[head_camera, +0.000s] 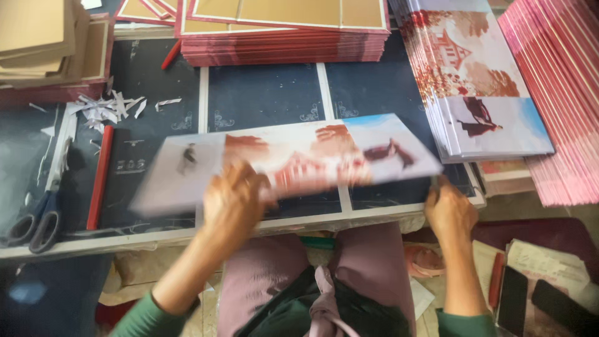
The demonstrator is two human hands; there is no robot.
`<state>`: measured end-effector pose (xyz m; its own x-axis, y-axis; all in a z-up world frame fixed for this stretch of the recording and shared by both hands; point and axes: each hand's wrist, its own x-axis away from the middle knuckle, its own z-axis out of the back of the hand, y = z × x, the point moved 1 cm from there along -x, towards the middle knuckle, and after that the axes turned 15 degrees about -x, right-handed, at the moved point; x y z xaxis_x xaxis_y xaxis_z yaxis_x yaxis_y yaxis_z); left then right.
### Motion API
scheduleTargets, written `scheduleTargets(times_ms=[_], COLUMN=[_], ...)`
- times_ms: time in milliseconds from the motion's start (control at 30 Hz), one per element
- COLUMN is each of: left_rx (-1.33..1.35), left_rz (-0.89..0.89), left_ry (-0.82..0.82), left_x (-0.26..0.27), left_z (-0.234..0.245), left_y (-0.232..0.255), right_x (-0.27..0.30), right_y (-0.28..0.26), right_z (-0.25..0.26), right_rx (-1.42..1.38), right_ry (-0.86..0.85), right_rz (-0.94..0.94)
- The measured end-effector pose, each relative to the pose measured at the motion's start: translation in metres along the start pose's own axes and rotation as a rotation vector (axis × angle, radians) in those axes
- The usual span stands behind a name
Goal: The person assembles printed cards by applying glue to the edges of a brown cardboard backing and attaching a printed image sheet. They smooth the surfaces to ensure adhesion and repeat the process for multiple cards.
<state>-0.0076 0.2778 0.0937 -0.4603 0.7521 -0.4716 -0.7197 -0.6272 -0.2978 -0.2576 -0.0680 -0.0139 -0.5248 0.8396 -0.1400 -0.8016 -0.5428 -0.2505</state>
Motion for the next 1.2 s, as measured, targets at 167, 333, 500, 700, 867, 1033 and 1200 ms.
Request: scheduleTargets(times_ms=[167,333,500,700,867,1033,1200], left_rx=[0.27,0.221,0.228,0.204,0.212,0.219,0.232], left_rz=[-0.192,-0.288,-0.198,-0.171,-0.148,-0.118,-0.145], left_ry=[-0.365,-0.207,-0.06,-0.023,0.019,0.092,0.079], left_x=[0.023,0.022,0.032,0.031,0.03,0.034,0.032], left_z=[-0.04,-0.059,-0.078,-0.078,-0.076,-0.077,-0.078], left_y=[0.045,0.094,0.104,0.105,0.104,0.106,0.104], right_x=[0.048,0.066,-0.018,-0.095,0.01,0.095,0.034], right_y=[-0.025,-0.123,-0.178,-0.194,-0.175,-0.127,-0.168], right_z=[0.037,0.048,0.003,-0.038,0.033,0.042,0.037], right_rx=[-0.111,-0.292,-0.076,-0.237,-0.292,-0.262,-0.168], right_ry=[0.143,0.003,-0.272,-0.235,-0.268,-0.142,-0.218], right_rz=[0.085,0.237,0.282,0.275,0.328,0.406,0.346])
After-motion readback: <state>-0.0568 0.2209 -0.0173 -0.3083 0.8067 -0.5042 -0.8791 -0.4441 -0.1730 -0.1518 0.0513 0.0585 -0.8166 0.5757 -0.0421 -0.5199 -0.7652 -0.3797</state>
